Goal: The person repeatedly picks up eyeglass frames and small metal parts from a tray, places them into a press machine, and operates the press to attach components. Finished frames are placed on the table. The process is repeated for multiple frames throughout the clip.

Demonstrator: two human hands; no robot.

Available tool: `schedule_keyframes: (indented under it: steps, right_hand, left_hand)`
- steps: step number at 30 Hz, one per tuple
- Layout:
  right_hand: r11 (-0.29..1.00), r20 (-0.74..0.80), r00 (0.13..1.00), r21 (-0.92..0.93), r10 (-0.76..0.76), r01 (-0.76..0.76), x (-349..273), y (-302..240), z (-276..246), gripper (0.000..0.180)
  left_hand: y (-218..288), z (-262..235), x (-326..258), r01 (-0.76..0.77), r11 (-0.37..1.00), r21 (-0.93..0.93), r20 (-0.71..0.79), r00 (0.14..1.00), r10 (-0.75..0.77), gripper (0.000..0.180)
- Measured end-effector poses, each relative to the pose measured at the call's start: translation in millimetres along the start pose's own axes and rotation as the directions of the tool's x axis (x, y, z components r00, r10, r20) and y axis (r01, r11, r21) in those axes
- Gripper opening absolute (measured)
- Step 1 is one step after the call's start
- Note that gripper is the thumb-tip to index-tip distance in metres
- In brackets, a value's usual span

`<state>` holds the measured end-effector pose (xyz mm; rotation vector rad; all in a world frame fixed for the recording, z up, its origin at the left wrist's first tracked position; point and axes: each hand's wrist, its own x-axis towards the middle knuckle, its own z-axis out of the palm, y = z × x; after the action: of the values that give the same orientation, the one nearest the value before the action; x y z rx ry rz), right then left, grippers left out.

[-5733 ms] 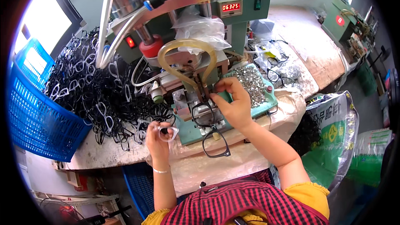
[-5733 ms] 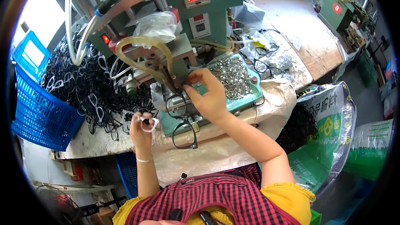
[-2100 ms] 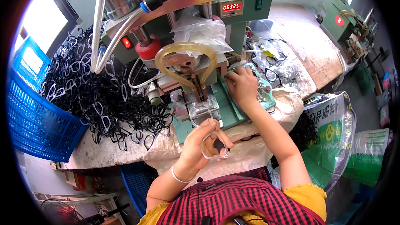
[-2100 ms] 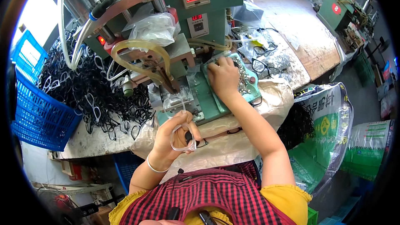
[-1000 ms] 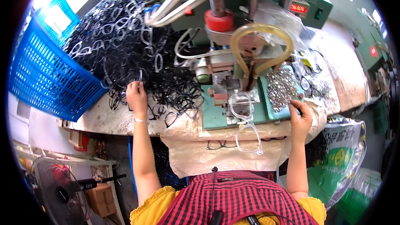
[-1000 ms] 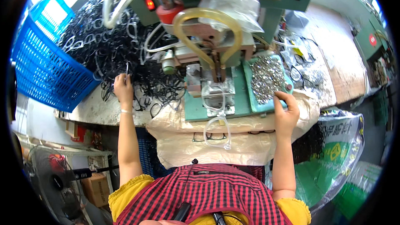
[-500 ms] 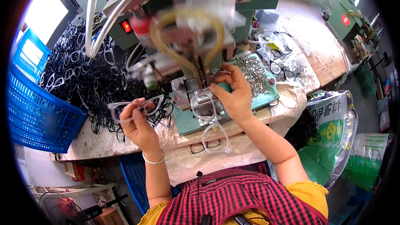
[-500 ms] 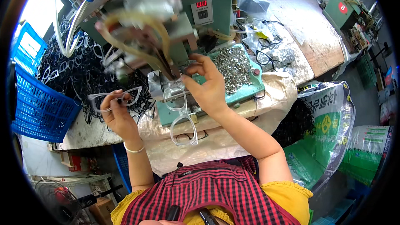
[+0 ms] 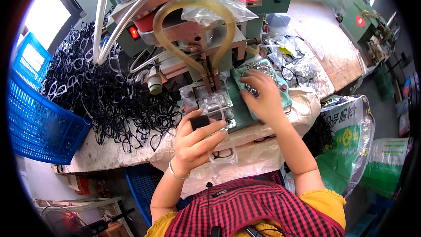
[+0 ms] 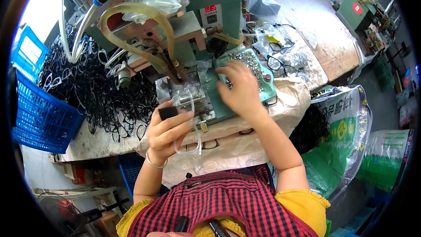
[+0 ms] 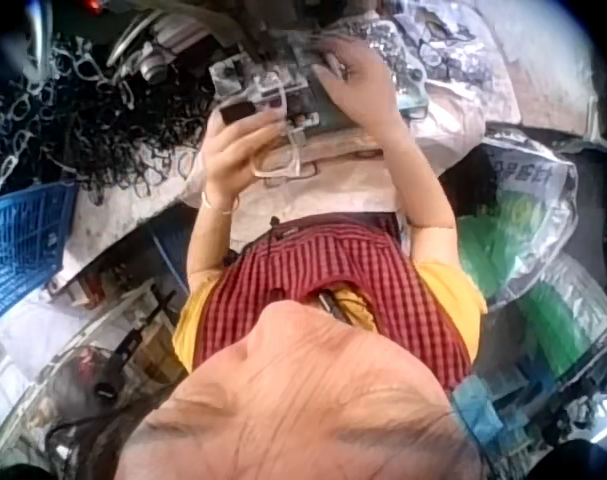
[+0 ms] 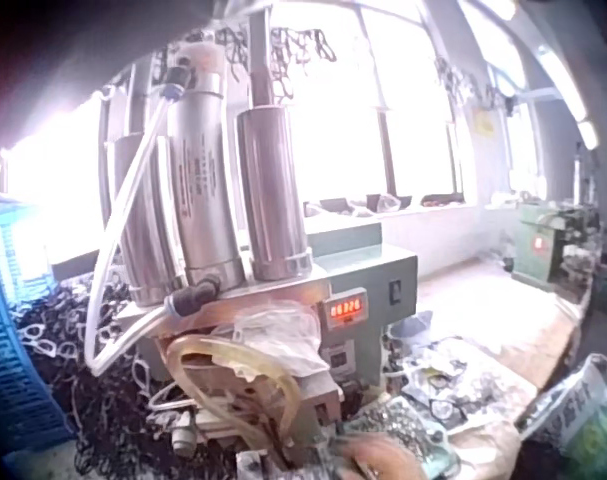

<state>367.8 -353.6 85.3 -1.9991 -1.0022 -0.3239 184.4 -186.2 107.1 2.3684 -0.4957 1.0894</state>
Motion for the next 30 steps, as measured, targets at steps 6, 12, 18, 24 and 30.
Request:
schedule_keyframes:
  steps: [6, 12, 18, 24, 30]
  right_hand:
    - [0.964, -0.119, 0.992, -0.254, 0.050, -0.079, -31.9, 81.9, 9.7, 0.018]
    - [0.922, 0.089, 0.956, -0.252, -0.281, 0.294, -15.8, 55.1, 20.7, 0.010]
    - [0.988, -0.120, 0.985, -0.115, -0.121, 0.108, -8.7, 65.6, 19.3, 0.012]
    - [0.951, -0.153, 0.963, 0.251, 0.221, -0.178, -15.8, 33.9, 28.7, 0.008]
    - [0.873, -0.079, 0.932, 0.386, 0.354, -0.299, -1.7, 50.3, 38.2, 0.012]
  left_hand:
    - [4.9, 3.8, 11.8, 0.000, 0.999, 0.040, 0.033, 0.999, -0.002, 0.019]
    - [2.5, -1.3, 9.4, -0.005, 1.000, 0.026, 0.048, 0.999, 0.003, 0.020]
    - [5.2, 20.1, -50.6, 0.224, 0.962, 0.157, -0.317, 0.934, -0.166, 0.042]
    - [-77.5, -15.8, -47.7, 0.736, 0.531, 0.421, -0.458, 0.677, -0.576, 0.116]
    - [-121.5, -50.4, 5.0, 0.687, 0.267, 0.676, -0.537, 0.707, -0.460, 0.112]
